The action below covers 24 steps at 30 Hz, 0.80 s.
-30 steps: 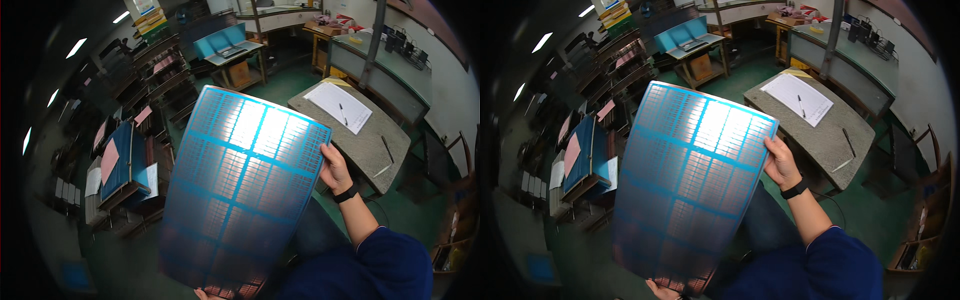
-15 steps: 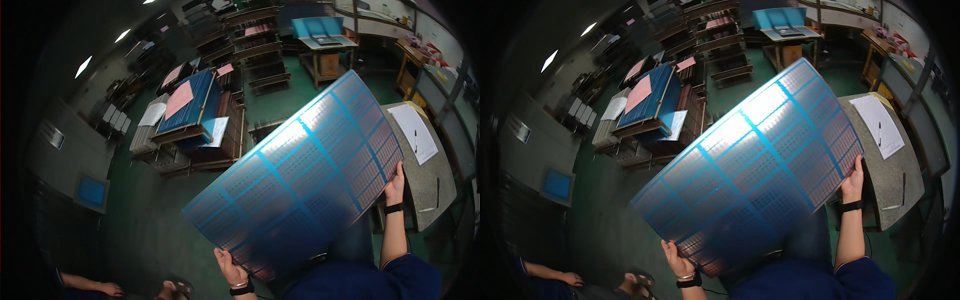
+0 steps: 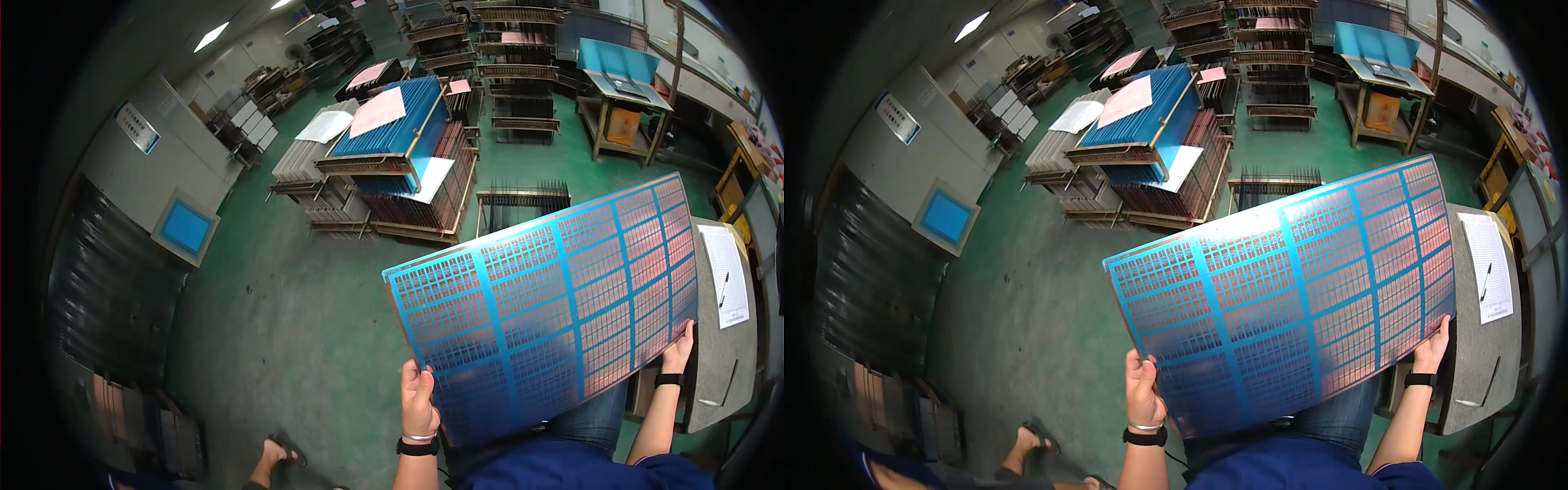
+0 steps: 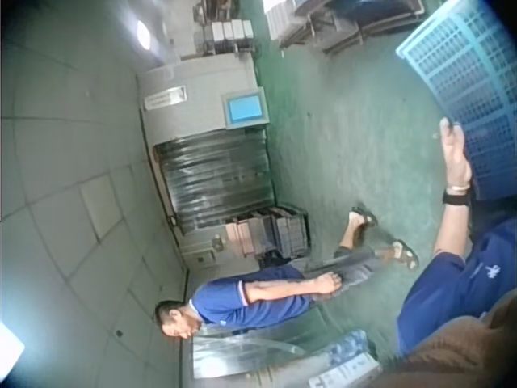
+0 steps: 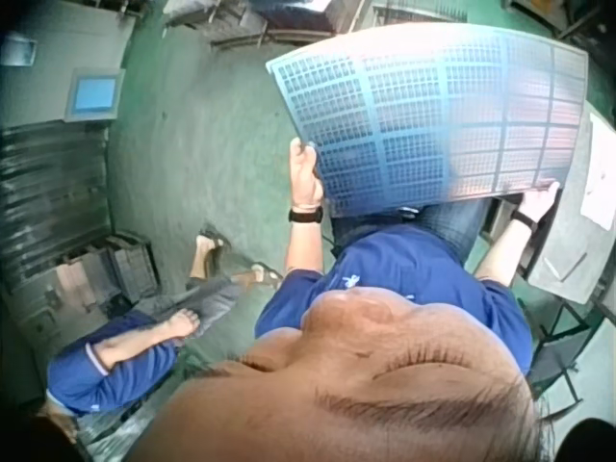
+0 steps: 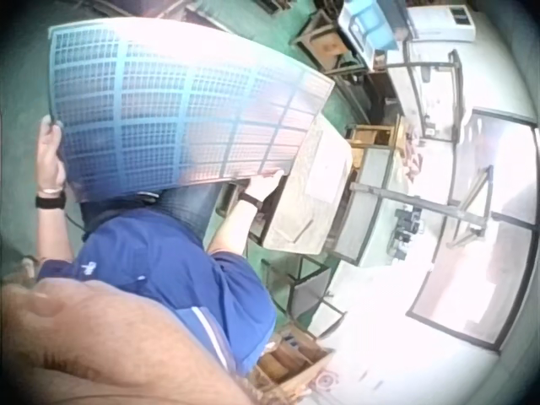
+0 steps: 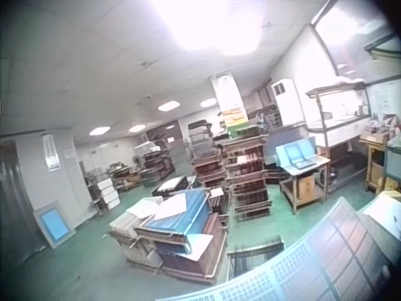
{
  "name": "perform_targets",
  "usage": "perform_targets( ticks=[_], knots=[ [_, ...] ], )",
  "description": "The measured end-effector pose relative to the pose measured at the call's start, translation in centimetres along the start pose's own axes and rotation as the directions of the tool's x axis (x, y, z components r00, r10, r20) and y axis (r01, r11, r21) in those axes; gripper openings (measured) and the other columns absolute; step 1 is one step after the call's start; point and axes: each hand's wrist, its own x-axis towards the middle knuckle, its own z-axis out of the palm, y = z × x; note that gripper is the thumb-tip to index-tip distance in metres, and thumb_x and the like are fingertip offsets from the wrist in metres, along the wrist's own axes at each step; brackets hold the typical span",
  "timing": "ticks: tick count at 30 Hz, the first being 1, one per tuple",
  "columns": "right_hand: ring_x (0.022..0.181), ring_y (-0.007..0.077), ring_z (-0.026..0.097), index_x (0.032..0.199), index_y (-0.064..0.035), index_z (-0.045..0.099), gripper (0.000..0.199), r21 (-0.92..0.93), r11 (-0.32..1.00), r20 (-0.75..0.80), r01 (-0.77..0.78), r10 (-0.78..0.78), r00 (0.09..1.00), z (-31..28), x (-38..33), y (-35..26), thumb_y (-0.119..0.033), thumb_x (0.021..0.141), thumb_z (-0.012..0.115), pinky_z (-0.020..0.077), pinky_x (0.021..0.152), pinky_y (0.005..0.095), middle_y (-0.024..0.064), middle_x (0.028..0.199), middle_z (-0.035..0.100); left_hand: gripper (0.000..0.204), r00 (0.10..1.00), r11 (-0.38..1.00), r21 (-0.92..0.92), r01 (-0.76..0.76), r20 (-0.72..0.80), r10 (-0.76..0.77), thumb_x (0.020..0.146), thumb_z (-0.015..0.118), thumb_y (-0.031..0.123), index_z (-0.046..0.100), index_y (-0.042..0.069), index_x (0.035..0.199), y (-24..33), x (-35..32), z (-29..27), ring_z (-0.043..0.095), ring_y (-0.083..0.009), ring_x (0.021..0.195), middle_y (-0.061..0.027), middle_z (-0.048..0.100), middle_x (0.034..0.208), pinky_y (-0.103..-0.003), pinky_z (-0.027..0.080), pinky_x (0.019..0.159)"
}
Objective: Picking up thin blue metal sheets from a stack and inserting them into a specialized vertical rack.
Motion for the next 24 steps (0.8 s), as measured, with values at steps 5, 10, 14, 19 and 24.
perform_targets(
  ticks=[5, 10, 14, 19, 24],
  knots=[
    [0.112, 0.026, 0.051, 0.123, -0.004, 0.05, 0.044, 0.013, 0.994, 0.077, 0.107, -0.107, 0.991, 6.7, -1.5, -2.9, -0.037, 0.094, 0.049, 0.0393, 0.099, 0.0434, 0.0102, 0.124, 0.055, 0.015, 0.991, 0.993, -0.071, 0.091, -0.088, -0.097, 0.093, 0.053, 0.013, 0.053, 0.009, 0.107, -1.8, 2.3, 0.1, 0.053, -0.0064, 0.087, 0.0034, 0.056, 0.092, -0.024, 0.044, 0.081],
    [0.116, 0.0237, 0.048, 0.128, -0.0015, 0.044, 0.044, -0.14, 0.981, 0.648, 0.134, -0.011, 0.761, 19.0, -11.6, 3.5, -0.032, 0.096, 0.046, 0.0369, 0.099, 0.0413, 0.0108, 0.126, 0.052, 0.007, 0.949, 0.908, -0.335, 0.253, -0.098, -0.301, 0.095, 0.05, 0.015, 0.053, 0.015, 0.101, -4.9, 3.2, 2.2, 0.056, -0.0077, 0.082, 0.0069, 0.057, 0.088, -0.031, 0.049, 0.078],
    [0.107, 0.0207, 0.052, 0.126, 0.0005, 0.044, 0.043, -0.368, 0.891, 0.412, 0.266, -0.1, 0.906, 23.2, -16.3, 10.0, -0.024, 0.092, 0.054, 0.0402, 0.093, 0.0363, 0.0094, 0.121, 0.054, 0.004, 0.904, 0.797, -0.454, 0.398, 0.046, -0.425, 0.094, 0.051, 0.018, 0.053, 0.02, 0.098, -8.5, 2.3, 6.0, 0.055, -0.0075, 0.084, 0.0098, 0.057, 0.09, -0.03, 0.047, 0.082],
    [0.093, 0.0157, 0.058, 0.119, 0.0018, 0.048, 0.032, -0.518, 0.73, 0.361, 0.446, -0.286, 0.888, 26.8, -13.4, 6.8, -0.015, 0.092, 0.052, 0.0456, 0.084, 0.0283, 0.0096, 0.108, 0.059, 0.014, 0.635, 0.733, 0.213, 0.646, 0.383, -0.671, 0.095, 0.048, 0.015, 0.06, 0.011, 0.103, -11.2, 2.8, 5.6, 0.061, -0.0133, 0.093, 0.0033, 0.063, 0.102, -0.029, 0.049, 0.079],
    [0.083, 0.0062, 0.056, 0.112, 0.0004, 0.054, 0.022, -0.69, 0.484, 0.443, 0.538, -0.305, 0.843, 24.7, -8.2, 10.3, -0.009, 0.092, 0.054, 0.0449, 0.074, 0.0205, 0.0023, 0.097, 0.061, 0.018, 0.901, 0.381, 0.895, -0.233, 0.346, -0.262, 0.088, 0.051, 0.014, 0.064, 0.006, 0.097, -12.2, 3.0, -0.5, 0.062, -0.0339, 0.087, -0.0161, 0.065, 0.092, -0.039, 0.05, 0.075]
  ],
)
